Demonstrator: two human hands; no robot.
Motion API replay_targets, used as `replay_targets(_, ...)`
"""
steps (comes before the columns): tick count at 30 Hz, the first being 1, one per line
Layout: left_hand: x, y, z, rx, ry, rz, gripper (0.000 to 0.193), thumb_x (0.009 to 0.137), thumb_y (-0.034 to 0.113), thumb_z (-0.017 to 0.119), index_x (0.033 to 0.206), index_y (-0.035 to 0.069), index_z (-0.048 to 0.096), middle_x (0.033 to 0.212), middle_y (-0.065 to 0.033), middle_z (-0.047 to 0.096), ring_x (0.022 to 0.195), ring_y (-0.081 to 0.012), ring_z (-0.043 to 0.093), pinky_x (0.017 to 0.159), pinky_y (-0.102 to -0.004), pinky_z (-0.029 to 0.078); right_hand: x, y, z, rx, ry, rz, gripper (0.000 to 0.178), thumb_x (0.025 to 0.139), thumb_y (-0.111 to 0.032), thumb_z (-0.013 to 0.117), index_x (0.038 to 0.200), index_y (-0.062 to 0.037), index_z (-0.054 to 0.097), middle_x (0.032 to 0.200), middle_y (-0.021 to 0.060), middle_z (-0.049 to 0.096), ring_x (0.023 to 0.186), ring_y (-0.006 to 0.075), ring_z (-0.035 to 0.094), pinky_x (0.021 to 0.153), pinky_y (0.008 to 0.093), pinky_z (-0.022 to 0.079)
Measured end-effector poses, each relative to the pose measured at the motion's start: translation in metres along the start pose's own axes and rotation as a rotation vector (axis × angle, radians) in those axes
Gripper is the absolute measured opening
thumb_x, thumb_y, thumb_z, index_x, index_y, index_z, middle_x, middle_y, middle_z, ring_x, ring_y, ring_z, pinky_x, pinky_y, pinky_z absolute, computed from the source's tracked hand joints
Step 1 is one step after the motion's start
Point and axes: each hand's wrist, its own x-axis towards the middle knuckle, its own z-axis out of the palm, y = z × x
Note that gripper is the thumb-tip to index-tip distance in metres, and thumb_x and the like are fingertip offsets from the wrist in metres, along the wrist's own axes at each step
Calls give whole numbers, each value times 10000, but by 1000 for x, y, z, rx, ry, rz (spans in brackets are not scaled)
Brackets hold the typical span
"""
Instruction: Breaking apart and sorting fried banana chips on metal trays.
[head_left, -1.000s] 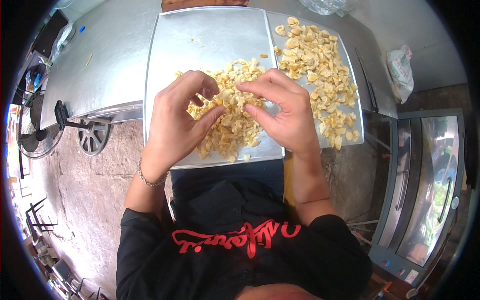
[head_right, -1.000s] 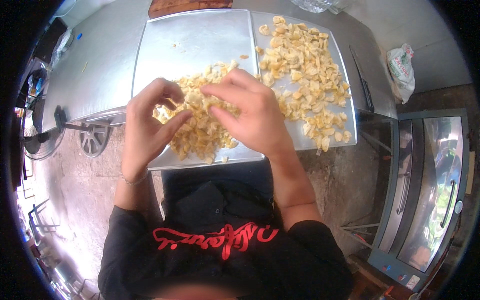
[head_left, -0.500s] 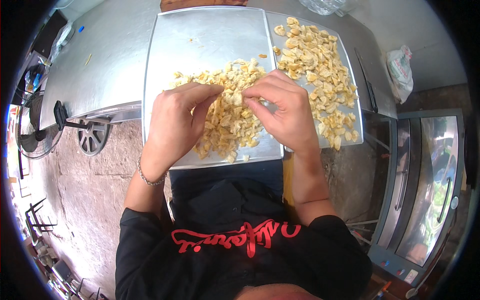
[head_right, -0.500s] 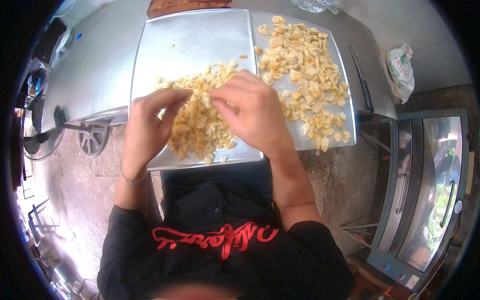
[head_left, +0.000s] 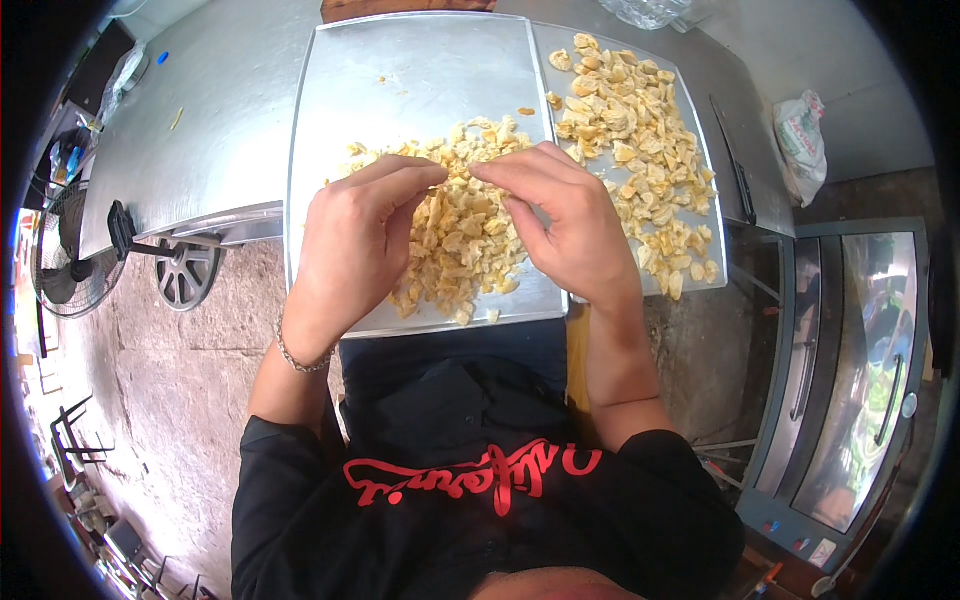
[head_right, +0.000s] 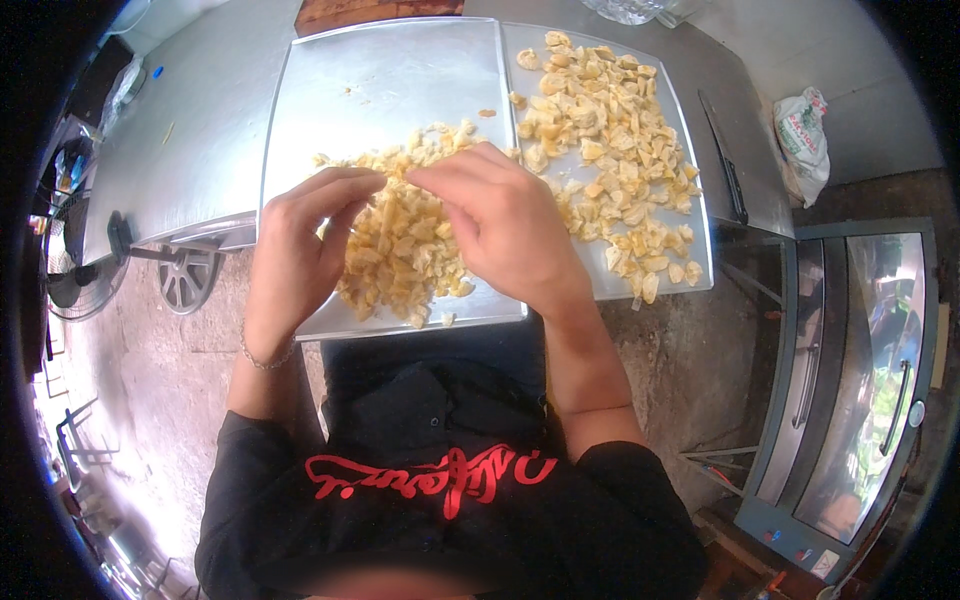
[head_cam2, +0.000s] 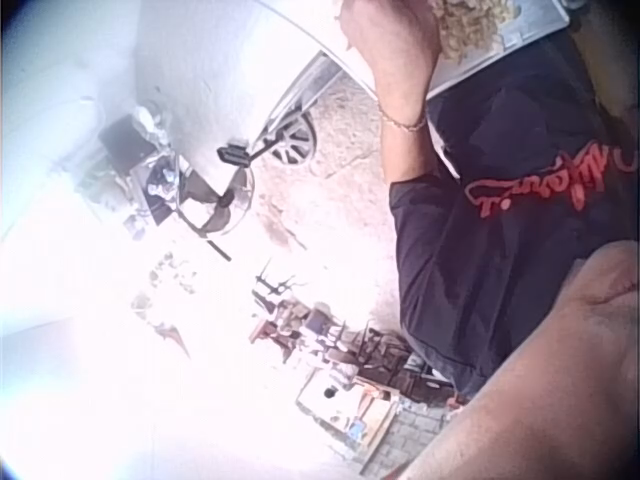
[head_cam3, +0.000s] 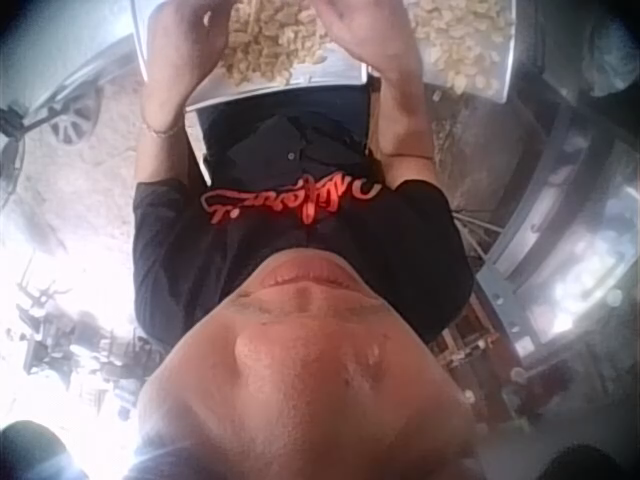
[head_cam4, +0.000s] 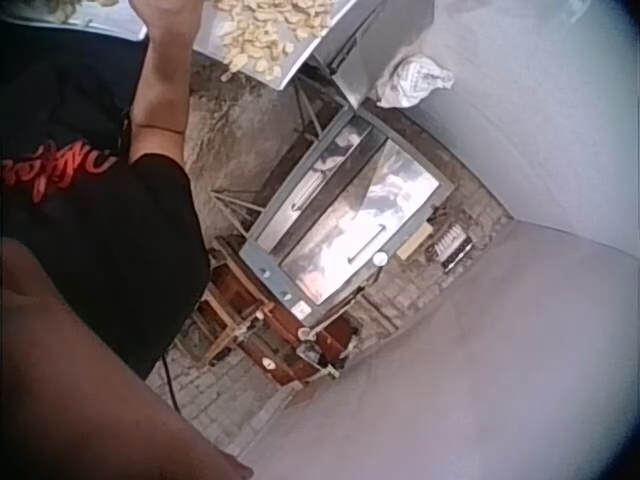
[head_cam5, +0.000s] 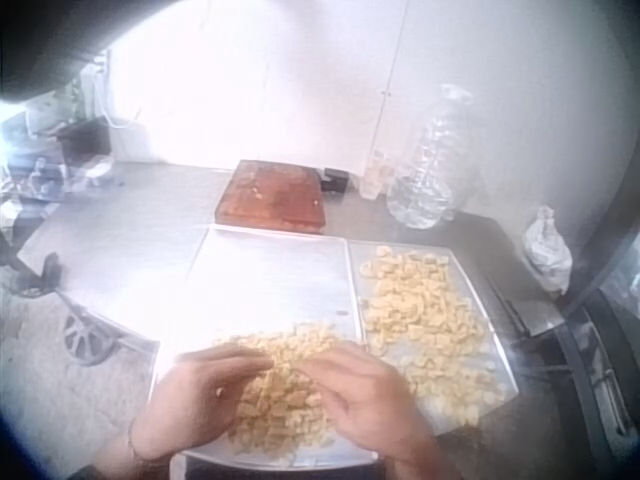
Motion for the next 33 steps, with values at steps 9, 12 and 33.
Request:
replay_targets(9,0,3,-10,65,-60,17,210,965,-32,748,1165,-23,809,1173,-179,813,1024,-319,803,891,-380,625,1,-2,-9,-3,39,33,201,804,-5,904,958,3,776,949,110,749,887,263,703,793,356,542)
replay_targets(12,0,2,-8,55,-108,-68,285,952,-23,762,1233,-2,800,1199,-179,808,1047,-313,801,910,-390,629,1,-3,-12,-14,37,51,199,803,-16,914,938,1,768,922,101,742,861,253,698,776,352,532)
replay_targets(33,1,7,-7,119,-58,-57,161,974,-22,641,1101,-47,735,1189,-212,772,1024,-394,767,897,-411,590,2,0,-15,7,81,24,197,827,-26,891,989,20,788,901,120,753,848,253,684,768,352,523)
